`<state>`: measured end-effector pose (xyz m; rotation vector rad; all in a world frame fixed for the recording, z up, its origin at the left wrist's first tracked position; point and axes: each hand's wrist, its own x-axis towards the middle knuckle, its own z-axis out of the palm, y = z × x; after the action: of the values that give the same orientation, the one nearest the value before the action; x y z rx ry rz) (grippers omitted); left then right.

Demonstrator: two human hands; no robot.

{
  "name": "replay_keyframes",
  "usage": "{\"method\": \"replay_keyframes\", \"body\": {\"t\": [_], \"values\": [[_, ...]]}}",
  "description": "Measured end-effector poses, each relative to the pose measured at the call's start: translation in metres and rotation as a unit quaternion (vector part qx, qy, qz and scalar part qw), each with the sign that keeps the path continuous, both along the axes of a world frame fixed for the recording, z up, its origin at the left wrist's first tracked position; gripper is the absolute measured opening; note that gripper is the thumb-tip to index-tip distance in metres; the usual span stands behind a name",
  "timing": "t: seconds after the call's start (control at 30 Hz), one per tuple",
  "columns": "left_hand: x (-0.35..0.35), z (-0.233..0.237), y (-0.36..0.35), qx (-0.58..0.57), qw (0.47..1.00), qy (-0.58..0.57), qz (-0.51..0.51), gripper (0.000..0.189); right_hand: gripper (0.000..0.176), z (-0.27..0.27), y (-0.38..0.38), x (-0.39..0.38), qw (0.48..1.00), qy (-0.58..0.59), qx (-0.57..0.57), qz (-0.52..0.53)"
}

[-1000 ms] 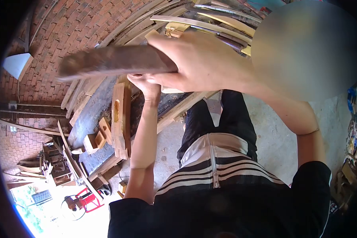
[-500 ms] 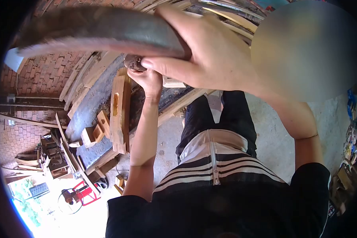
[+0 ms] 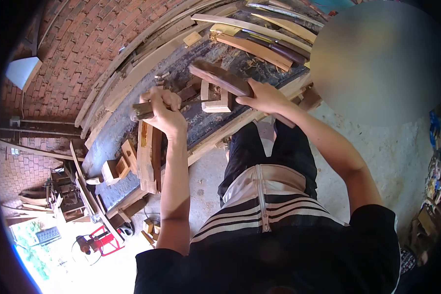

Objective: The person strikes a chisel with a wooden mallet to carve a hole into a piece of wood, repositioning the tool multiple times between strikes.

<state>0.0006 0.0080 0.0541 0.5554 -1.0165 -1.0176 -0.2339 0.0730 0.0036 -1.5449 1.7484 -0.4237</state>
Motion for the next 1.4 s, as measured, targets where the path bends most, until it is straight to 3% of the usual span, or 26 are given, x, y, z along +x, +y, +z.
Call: {"method": "replay_keyframes", "body": {"t": [0.1, 0.23, 0.37, 0.43, 0.53, 0.8, 0.93, 1.03, 1.13, 1.17, 1.23, 1.3, 1.37, 1.4], "values": [[0.014, -0.007, -0.01, 0.044, 0.994, 0.074, 0.064, 0.029, 0.067, -0.026, 0.011, 0.009, 0.994, 0.069, -0.077, -0.021], [0.025, -0.013, -0.032, 0.11, 0.98, 0.104, 0.131, 0.042, 0.07, -0.033, 0.015, 0.009, 0.993, 0.069, -0.09, -0.025], [0.005, 0.011, -0.024, 0.068, 0.991, 0.061, 0.101, 0.041, 0.066, -0.029, 0.017, 0.009, 0.992, 0.098, -0.074, -0.027], [-0.002, 0.018, -0.025, 0.02, 0.998, 0.05, 0.021, 0.038, 0.065, -0.031, 0.018, 0.013, 0.992, 0.102, -0.072, -0.029], [-0.015, 0.023, -0.024, 0.019, 0.999, 0.033, -0.014, 0.035, 0.063, -0.038, 0.016, 0.011, 0.992, 0.088, -0.085, -0.03], [-0.028, 0.012, -0.022, 0.061, 0.997, 0.037, -0.012, 0.026, 0.063, -0.034, 0.02, 0.014, 0.99, 0.102, -0.092, -0.039], [-0.037, 0.014, -0.007, 0.049, 0.998, 0.038, -0.002, 0.024, 0.057, -0.046, 0.022, 0.016, 0.986, 0.082, -0.14, -0.046], [-0.037, 0.01, 0.005, 0.006, 0.999, -0.019, 0.037, 0.025, 0.06, -0.045, 0.019, 0.014, 0.992, 0.026, -0.111, -0.058], [-0.032, 0.003, 0.011, -0.002, 1.0, -0.016, 0.011, 0.024, 0.066, -0.022, 0.008, 0.004, 0.992, -0.054, -0.105, -0.053], [-0.03, 0.001, 0.011, -0.005, 1.0, -0.021, 0.013, 0.024, 0.069, -0.001, 0.008, 0.005, 0.981, -0.097, -0.161, -0.056], [-0.031, 0.003, 0.012, -0.001, 1.0, -0.025, 0.018, 0.024, 0.058, 0.094, 0.019, 0.014, 0.973, -0.189, -0.119, -0.053], [-0.032, 0.002, 0.012, 0.004, 0.995, -0.076, 0.071, 0.025, 0.057, 0.138, 0.019, 0.021, 0.932, -0.178, -0.314, -0.025], [-0.039, 0.01, 0.014, -0.005, 0.996, -0.072, 0.055, 0.026, 0.052, 0.159, 0.012, 0.024, 0.86, -0.169, -0.479, 0.043], [-0.041, 0.013, 0.016, -0.013, 0.996, -0.069, 0.046, 0.026, 0.047, 0.175, 0.023, 0.028, 0.873, -0.179, -0.451, 0.05]]}}
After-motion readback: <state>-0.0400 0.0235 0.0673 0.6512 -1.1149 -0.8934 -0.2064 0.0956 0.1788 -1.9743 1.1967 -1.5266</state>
